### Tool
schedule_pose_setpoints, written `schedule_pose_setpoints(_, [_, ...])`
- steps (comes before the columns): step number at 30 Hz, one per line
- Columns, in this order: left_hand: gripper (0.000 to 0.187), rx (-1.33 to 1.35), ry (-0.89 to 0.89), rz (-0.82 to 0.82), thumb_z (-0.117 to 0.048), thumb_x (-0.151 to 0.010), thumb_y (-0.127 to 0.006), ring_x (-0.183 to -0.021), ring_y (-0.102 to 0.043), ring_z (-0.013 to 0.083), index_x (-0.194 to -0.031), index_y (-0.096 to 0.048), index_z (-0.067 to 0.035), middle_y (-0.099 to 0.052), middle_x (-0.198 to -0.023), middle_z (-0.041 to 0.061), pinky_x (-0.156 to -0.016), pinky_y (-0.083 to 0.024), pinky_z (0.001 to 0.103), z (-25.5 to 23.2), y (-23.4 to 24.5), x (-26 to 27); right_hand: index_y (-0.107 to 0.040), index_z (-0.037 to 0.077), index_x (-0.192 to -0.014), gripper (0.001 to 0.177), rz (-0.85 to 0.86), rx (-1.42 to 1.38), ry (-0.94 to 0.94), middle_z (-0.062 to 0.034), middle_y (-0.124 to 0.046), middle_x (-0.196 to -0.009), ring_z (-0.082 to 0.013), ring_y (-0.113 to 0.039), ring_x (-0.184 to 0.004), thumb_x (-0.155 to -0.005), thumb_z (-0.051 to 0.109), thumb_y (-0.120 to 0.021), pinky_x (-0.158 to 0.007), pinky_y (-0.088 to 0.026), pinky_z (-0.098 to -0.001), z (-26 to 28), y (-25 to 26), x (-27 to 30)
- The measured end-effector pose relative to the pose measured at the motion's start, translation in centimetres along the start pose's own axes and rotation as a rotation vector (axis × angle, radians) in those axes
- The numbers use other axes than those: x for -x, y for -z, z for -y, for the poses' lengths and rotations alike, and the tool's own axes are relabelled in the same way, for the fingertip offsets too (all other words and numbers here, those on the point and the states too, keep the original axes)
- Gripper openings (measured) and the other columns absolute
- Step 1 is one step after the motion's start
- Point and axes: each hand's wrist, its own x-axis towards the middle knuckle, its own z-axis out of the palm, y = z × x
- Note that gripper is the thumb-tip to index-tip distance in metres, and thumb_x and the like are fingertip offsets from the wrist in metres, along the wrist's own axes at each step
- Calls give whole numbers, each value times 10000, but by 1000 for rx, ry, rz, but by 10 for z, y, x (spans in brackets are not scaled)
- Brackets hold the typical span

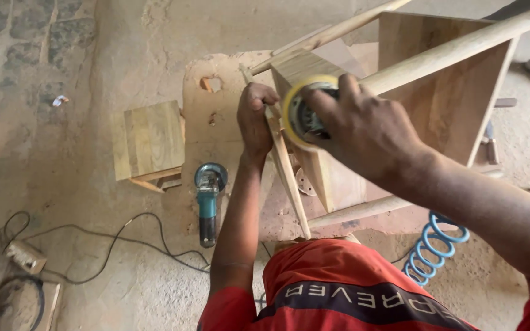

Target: The person uses a pneumatic orbital sander to smooth the surfaces of a wooden chair frame. They systematically sand the legs, seat supports, and backrest, repositioning the chair to access different areas.

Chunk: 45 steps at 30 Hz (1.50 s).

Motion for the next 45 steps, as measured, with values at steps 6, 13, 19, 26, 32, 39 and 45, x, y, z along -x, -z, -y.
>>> schedule_pose_setpoints(6, [635, 119, 123, -10, -589, -1126, -355, -888, -599, 225, -948, -586, -25, -600, -950, 95, -856, -506, 340, -17, -3, 20, -498, 15, -1358, 492, 54, 7, -45, -238, -603, -958, -289, -708, -596, -1002, 290, -700, -386, -616, -381, 1, 8, 22])
schedule_pose_setpoints(13, [671, 34, -27, 166, -563, -1150, -226, -707, -529, 231, -760, -504, -93, -531, -740, 76, -738, -423, 386, -42, 3, 39, -512, 70, -1376, 619, -107, -64, -168, -182, -586, -970, -298, -681, -727, -872, 316, -775, -473, -582, -418, -20, 16, 92])
schedule_pose_setpoints(19, [687, -114, -87, 234, -520, -1143, -94, -553, -509, 183, -709, -467, -141, -508, -603, 23, -609, -429, 368, -56, 4, 81, -565, 69, -1322, 589, 19, -114, -569, -173, -599, -1017, -289, -694, -750, -876, 367, -808, -471, -606, -398, -56, 3, 181])
schedule_pose_setpoints(26, [653, -185, -69, 252, -481, -1105, -85, -426, -463, 137, -624, -394, -166, -472, -484, -13, -501, -402, 323, -61, 16, 144, -481, 40, -1446, 746, -287, -71, -784, -190, -630, -1221, -335, -710, -997, -886, 352, -862, -767, -635, -467, -110, -20, 284])
schedule_pose_setpoints(32, [662, -212, -6, 299, -459, -1138, -141, -508, -512, 228, -645, -391, -97, -490, -542, 60, -640, -482, 436, -128, -7, 143, -468, 104, -1478, 720, -478, -233, -899, -207, -618, -1312, -362, -717, -1089, -917, 273, -887, -840, -650, -448, -108, -59, 343])
schedule_pose_setpoints(39, [684, -349, -104, 509, -458, -1129, -116, -538, -582, 214, -650, -469, -120, -564, -561, 55, -670, -547, 417, -100, 31, 218, -476, 118, -1415, 782, -532, -259, -893, -182, -592, -1140, -368, -682, -934, -799, 279, -930, -714, -595, -477, -76, -87, 377])
schedule_pose_setpoints(45, [690, -422, -177, 530, -457, -1114, -112, -558, -594, 192, -653, -510, -133, -592, -581, 43, -654, -561, 395, -121, 13, 209, -506, 133, -1401, 766, -431, -289, -943, -166, -563, -1047, -366, -642, -834, -781, 298, -924, -642, -553, -494, -84, -92, 399])
